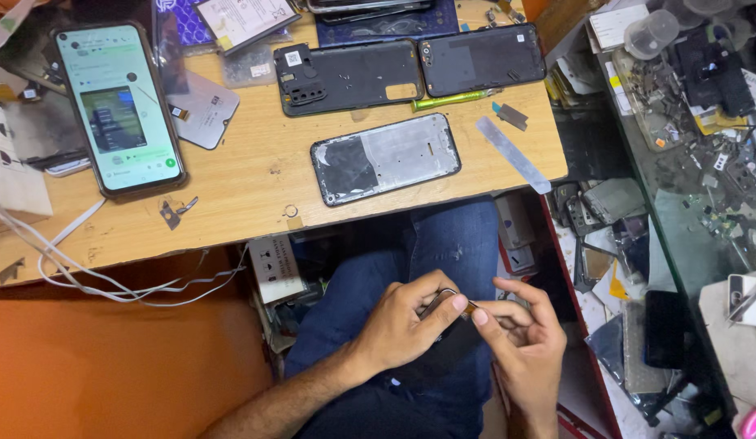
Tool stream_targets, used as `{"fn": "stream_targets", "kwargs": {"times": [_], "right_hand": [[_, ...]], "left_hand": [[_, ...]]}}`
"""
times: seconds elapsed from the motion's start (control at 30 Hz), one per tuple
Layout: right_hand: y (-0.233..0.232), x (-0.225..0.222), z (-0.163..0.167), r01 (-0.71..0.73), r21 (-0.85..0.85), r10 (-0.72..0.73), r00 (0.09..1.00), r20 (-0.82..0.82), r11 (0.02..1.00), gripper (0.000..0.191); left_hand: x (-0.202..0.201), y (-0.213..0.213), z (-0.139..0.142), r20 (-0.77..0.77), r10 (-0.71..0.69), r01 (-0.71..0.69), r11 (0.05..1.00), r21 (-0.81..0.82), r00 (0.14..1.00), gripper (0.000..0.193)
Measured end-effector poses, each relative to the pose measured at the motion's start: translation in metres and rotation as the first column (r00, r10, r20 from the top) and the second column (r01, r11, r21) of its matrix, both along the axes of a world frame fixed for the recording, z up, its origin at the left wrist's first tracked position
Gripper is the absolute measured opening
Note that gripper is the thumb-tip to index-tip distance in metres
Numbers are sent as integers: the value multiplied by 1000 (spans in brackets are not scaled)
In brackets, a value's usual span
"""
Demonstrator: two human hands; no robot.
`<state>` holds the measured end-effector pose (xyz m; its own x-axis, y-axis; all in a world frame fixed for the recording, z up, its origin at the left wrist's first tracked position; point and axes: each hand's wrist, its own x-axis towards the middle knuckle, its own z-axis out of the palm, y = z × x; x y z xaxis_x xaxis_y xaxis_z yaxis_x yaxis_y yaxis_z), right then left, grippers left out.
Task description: The person disassembles a smartphone, removes the screen, and replaces the battery using a screwdriver and a plastic pry tool. The person then reassembles the device and places it in a padded envelope.
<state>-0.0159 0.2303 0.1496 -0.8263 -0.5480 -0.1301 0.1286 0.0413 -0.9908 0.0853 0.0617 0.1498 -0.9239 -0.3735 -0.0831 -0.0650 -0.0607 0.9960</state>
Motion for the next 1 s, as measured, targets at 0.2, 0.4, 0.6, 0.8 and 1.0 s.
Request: {"fn": "stream_targets", "kwargs": {"times": [0.2,0.4,0.6,0.8,1.0], "right_hand": [[37,-14,-3,146,-245,-120,986,118,958,44],[73,-19,-23,-106,-624,530,649,546,774,51],[77,2,-72,-524,-669,835,170,523,526,69],[78,-17,-67,-665,-536,821,217,527,520,83],[24,-57,-14,-360,-666,620,759,199,654,113]], "left_hand": [[22,-30,10,-71,-247,254,960,118,966,30],[44,-57,37,30,-440,438,883,-169,898,32],[51,-57,75,99,-711,682,614,-397,697,30],[62,-71,101,52,-584,526,686,-503,810,39],[74,-139,115,-16,247,-123,428,-896,969,73]]}}
